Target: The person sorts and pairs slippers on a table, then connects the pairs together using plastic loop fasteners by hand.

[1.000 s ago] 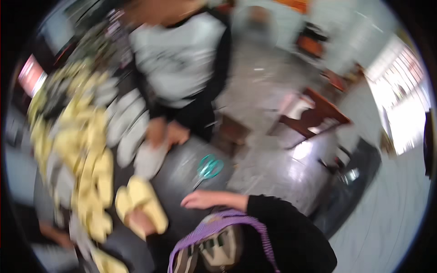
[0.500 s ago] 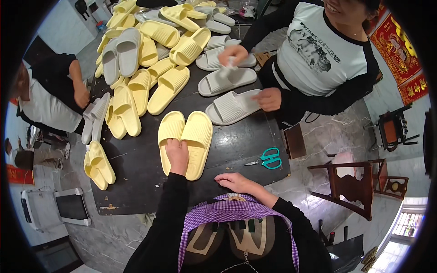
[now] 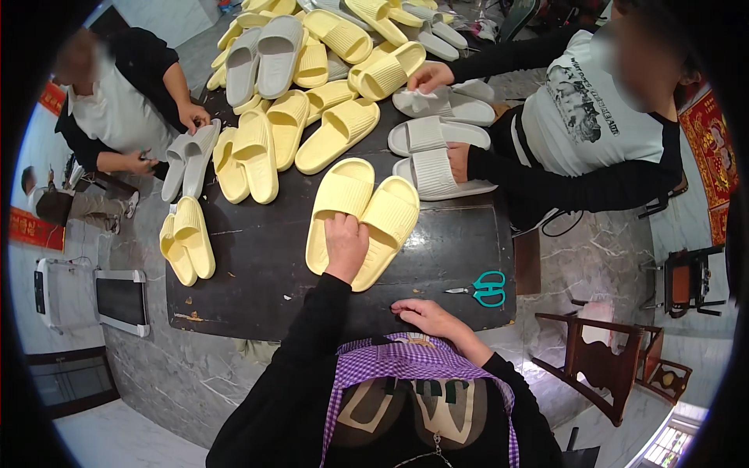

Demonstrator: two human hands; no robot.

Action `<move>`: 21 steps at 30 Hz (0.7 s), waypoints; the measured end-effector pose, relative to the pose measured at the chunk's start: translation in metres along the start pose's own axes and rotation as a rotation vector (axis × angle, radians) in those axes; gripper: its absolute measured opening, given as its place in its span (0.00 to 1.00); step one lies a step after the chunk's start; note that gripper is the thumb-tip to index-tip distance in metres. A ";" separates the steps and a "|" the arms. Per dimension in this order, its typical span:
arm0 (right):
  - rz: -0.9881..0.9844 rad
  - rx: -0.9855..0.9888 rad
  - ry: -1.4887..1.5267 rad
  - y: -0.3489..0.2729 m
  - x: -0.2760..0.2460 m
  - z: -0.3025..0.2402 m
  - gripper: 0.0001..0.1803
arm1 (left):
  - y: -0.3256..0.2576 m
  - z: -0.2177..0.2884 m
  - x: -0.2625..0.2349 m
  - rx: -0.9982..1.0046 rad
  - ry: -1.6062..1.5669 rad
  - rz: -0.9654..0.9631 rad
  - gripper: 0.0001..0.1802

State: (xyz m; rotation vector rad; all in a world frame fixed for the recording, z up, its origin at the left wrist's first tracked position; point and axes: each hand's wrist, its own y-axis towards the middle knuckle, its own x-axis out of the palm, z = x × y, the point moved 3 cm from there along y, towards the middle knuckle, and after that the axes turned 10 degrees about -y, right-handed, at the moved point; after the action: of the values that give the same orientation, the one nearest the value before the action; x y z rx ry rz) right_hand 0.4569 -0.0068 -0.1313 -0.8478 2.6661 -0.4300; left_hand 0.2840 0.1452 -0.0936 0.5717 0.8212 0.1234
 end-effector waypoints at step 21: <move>-0.100 0.019 -0.033 0.001 0.000 -0.007 0.18 | 0.001 -0.025 -0.043 -0.158 -0.070 0.161 0.07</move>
State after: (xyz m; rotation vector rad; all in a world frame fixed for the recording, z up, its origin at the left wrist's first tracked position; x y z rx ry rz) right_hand 0.4539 -0.0043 -0.1248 -0.9775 2.5935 -0.4597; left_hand 0.2365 0.1434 -0.0787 0.4897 0.6900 0.3111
